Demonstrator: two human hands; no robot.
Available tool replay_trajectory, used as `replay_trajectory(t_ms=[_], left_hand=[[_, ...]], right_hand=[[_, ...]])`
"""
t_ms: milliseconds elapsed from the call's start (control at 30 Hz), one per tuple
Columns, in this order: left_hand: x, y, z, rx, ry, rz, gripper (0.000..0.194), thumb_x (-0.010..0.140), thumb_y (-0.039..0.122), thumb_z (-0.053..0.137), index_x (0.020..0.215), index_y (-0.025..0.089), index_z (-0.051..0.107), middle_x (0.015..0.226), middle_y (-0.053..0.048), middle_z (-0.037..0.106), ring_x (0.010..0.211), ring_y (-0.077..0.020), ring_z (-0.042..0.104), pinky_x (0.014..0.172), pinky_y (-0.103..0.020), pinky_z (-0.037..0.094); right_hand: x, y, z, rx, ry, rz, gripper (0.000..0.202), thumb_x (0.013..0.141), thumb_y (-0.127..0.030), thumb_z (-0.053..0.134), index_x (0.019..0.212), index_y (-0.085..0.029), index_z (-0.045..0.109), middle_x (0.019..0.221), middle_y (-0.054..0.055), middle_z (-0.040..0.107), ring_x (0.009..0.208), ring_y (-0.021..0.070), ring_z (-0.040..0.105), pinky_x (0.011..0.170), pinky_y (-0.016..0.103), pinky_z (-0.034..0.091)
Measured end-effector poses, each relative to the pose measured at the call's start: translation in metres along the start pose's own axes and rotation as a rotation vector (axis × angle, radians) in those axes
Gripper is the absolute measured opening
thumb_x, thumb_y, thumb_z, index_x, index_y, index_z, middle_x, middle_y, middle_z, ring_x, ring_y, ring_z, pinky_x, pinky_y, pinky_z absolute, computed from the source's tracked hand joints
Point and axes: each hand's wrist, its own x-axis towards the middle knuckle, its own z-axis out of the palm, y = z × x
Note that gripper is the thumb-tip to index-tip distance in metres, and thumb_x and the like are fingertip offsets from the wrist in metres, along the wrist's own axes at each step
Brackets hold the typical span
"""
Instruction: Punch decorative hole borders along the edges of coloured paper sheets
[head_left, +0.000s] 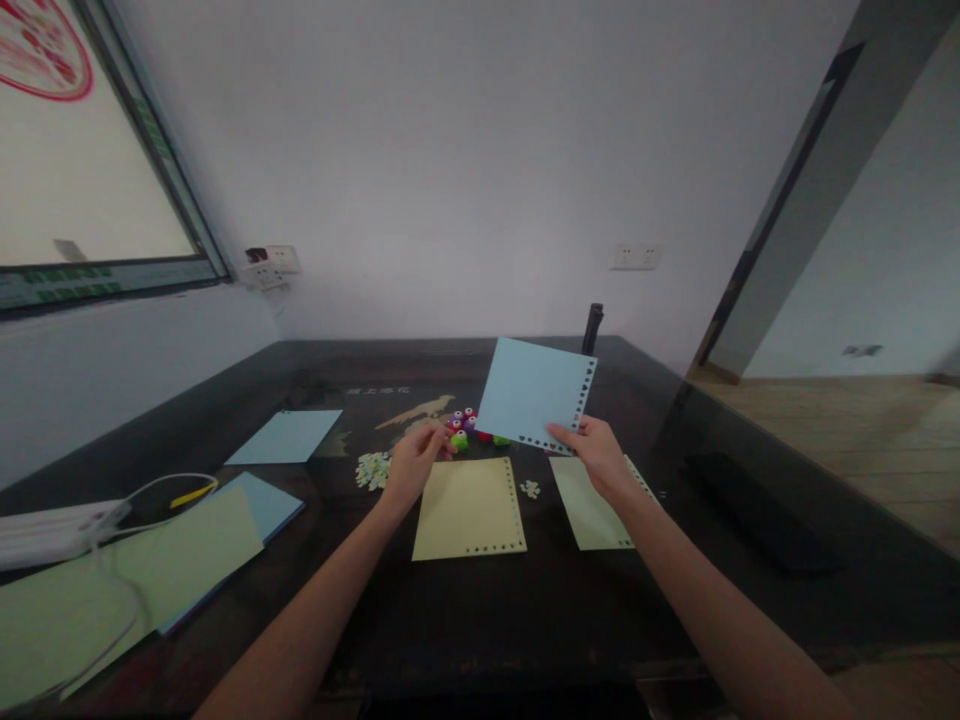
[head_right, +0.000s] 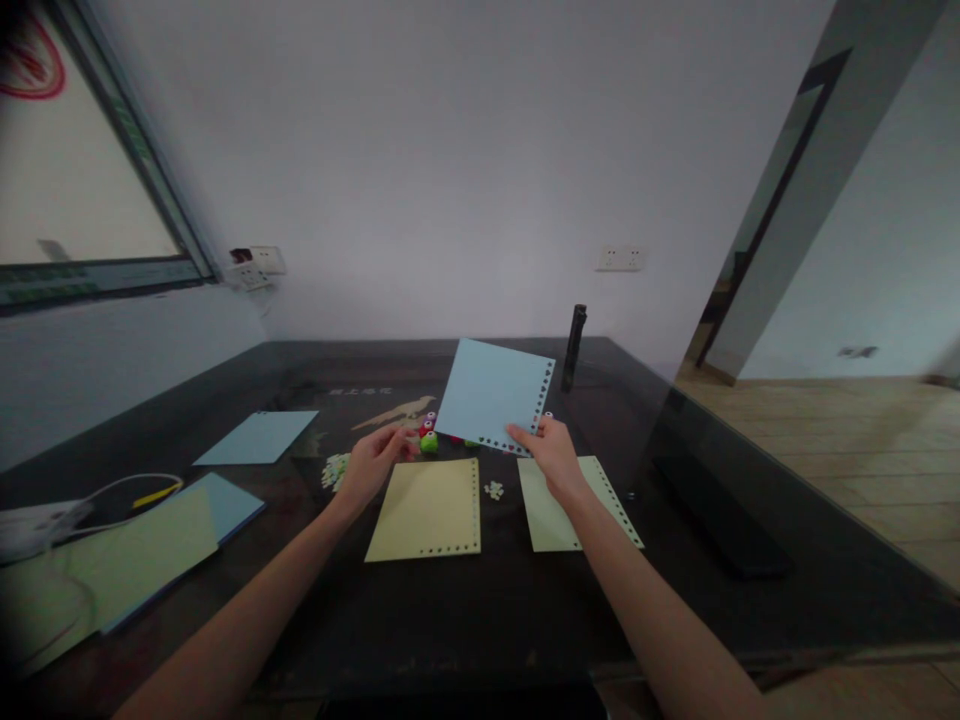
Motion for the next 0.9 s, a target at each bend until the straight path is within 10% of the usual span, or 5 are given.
replay_trajectory(t_ms=[300, 900], left_hand=[[0.011, -0.018, 0.003, 0.306, 0.013, 0.055, 0.017, 0.08, 0.024, 0.052, 0.089, 0.018, 0.065, 0.088, -0.007, 0.069, 0.079, -0.0186, 0.063, 0.069, -0.029, 0.048], [0.074, -0.063, 0.009, 0.382, -0.167, -0.026, 0.032, 0.07, 0.021, 0.067, 0.1, 0.012, 0.063, 0.087, -0.01, 0.068, 0.079, -0.0196, 0.062, 0.077, -0.031, 0.047]], right_hand=[[-0.003, 0.003, -0.027, -0.015, 0.186, -0.04, 0.037, 0.056, -0.04, 0.079, 0.079, -0.014, 0.066, 0.075, 0.008, 0.072, 0.053, 0.0188, 0.064, 0.044, 0.028, 0.048], [-0.013, 0.005, -0.01, 0.016, 0.077, 0.013, 0.025, 0.063, -0.025, 0.076, 0.08, -0.013, 0.064, 0.075, 0.008, 0.071, 0.052, 0.0164, 0.065, 0.038, 0.021, 0.042]])
